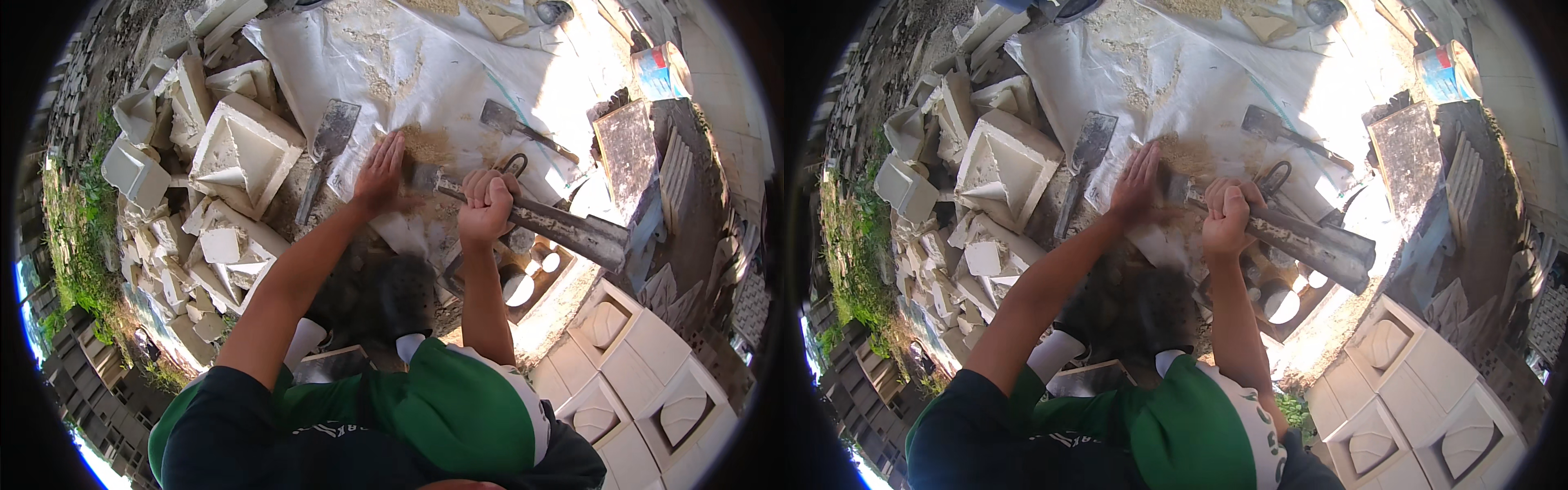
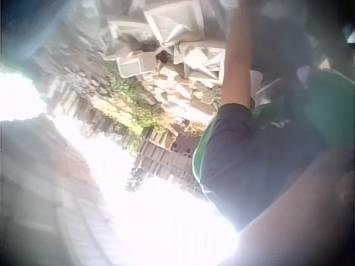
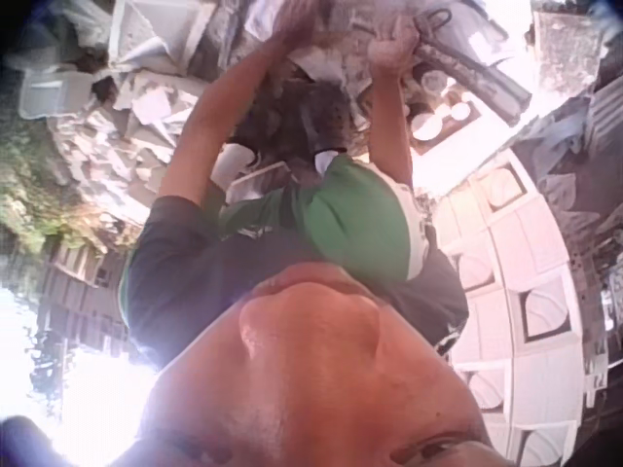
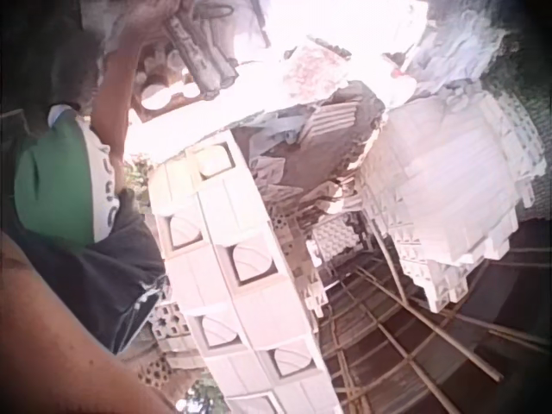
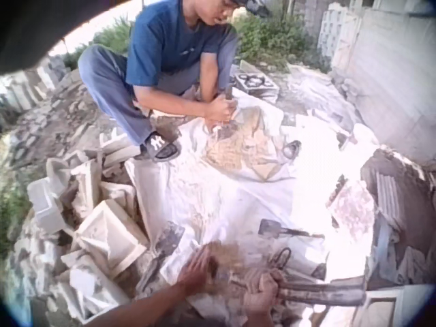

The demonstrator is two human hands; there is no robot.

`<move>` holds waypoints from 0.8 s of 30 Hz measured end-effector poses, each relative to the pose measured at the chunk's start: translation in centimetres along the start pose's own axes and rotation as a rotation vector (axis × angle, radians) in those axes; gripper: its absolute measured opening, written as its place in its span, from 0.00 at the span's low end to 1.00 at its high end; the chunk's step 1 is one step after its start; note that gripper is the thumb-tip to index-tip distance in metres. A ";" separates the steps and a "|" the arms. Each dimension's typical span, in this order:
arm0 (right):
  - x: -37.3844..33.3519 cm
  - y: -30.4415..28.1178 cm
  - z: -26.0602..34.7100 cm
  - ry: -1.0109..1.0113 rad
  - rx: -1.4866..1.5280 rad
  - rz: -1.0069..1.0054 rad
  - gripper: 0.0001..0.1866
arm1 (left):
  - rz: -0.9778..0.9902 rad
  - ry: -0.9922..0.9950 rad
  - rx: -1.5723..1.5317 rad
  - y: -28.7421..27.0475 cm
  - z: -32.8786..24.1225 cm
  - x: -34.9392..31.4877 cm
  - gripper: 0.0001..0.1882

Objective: The person cleans out sand and debris from stone molds using a metal tool and their hands, tipping the molds over to empty them.

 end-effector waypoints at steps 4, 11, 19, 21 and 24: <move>2.0 -2.1 3.2 -0.115 0.192 -0.073 0.15 | -0.079 0.130 -0.057 0.9 -1.5 1.9 0.56; 3.2 -3.1 5.5 -0.222 0.087 -0.096 0.15 | 0.060 0.241 -0.079 3.0 -1.0 2.1 0.30; 2.3 -2.6 5.5 -0.138 0.026 -0.057 0.15 | 0.088 0.245 0.061 -0.6 0.4 -0.4 0.44; 1.8 -1.8 5.2 -0.099 0.040 0.003 0.15 | 0.081 0.105 0.050 -1.4 1.0 -0.5 0.52; 1.2 -2.5 3.8 -0.051 0.014 -0.027 0.14 | 0.086 -0.047 0.025 -1.5 0.9 -1.0 0.64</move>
Point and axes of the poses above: each hand's wrist, its own x-axis towards the middle knuckle, its own y-axis out of the palm, z = x × y, the point moved 3 cm from there along x, towards the middle knuckle, and after that the axes turned 14 degrees about -z, right-handed, at the moved point
